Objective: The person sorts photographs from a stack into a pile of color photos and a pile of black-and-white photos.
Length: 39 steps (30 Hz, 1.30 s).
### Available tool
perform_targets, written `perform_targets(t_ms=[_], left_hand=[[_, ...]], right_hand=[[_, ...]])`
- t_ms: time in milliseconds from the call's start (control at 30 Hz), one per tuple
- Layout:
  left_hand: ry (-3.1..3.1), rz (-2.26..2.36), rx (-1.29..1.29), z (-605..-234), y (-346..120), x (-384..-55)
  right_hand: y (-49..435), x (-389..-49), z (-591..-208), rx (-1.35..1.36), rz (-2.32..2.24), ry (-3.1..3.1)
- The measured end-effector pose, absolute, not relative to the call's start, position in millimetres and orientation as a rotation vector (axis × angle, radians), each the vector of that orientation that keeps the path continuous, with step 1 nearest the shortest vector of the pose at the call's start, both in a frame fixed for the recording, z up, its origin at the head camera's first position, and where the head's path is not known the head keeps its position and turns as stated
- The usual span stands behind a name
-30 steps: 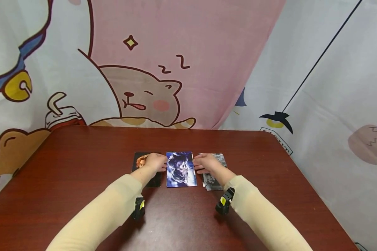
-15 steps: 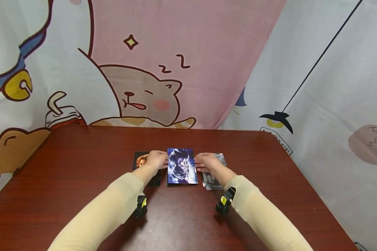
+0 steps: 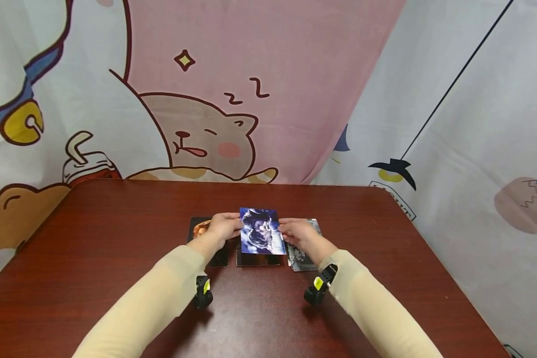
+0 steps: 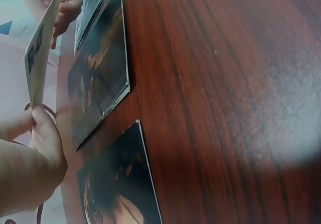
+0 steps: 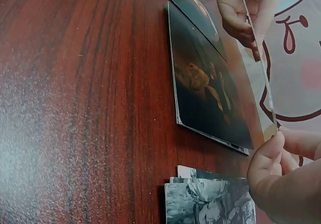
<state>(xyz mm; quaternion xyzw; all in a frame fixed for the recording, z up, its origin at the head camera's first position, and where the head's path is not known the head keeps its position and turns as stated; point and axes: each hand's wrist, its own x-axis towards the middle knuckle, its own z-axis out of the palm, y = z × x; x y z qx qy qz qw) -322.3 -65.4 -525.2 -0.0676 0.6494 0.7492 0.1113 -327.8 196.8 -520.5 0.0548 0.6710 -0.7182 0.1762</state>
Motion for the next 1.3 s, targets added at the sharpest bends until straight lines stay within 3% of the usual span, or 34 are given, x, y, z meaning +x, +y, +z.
perform_targets(t_ms=[133, 300, 400, 500, 1300], left_hand=[[1.857, 2.209, -0.118, -521, -69, -320], [1.903, 2.141, -0.21, -446, -61, -268], [1.961, 2.089, -0.241, -409, -56, -242], [2.008, 2.037, -0.25, -394, -56, -231], [2.09, 1.903, -0.253, -391, -86, -231]], right_hand=[[168, -276, -446, 0.293, -1.924, 2.009], [149, -240, -397, 0.335, -1.898, 2.013], [147, -238, -394, 0.352, -1.884, 2.024], [146, -241, -398, 0.375, -1.864, 2.051], [117, -241, -396, 0.352, -1.862, 2.09]])
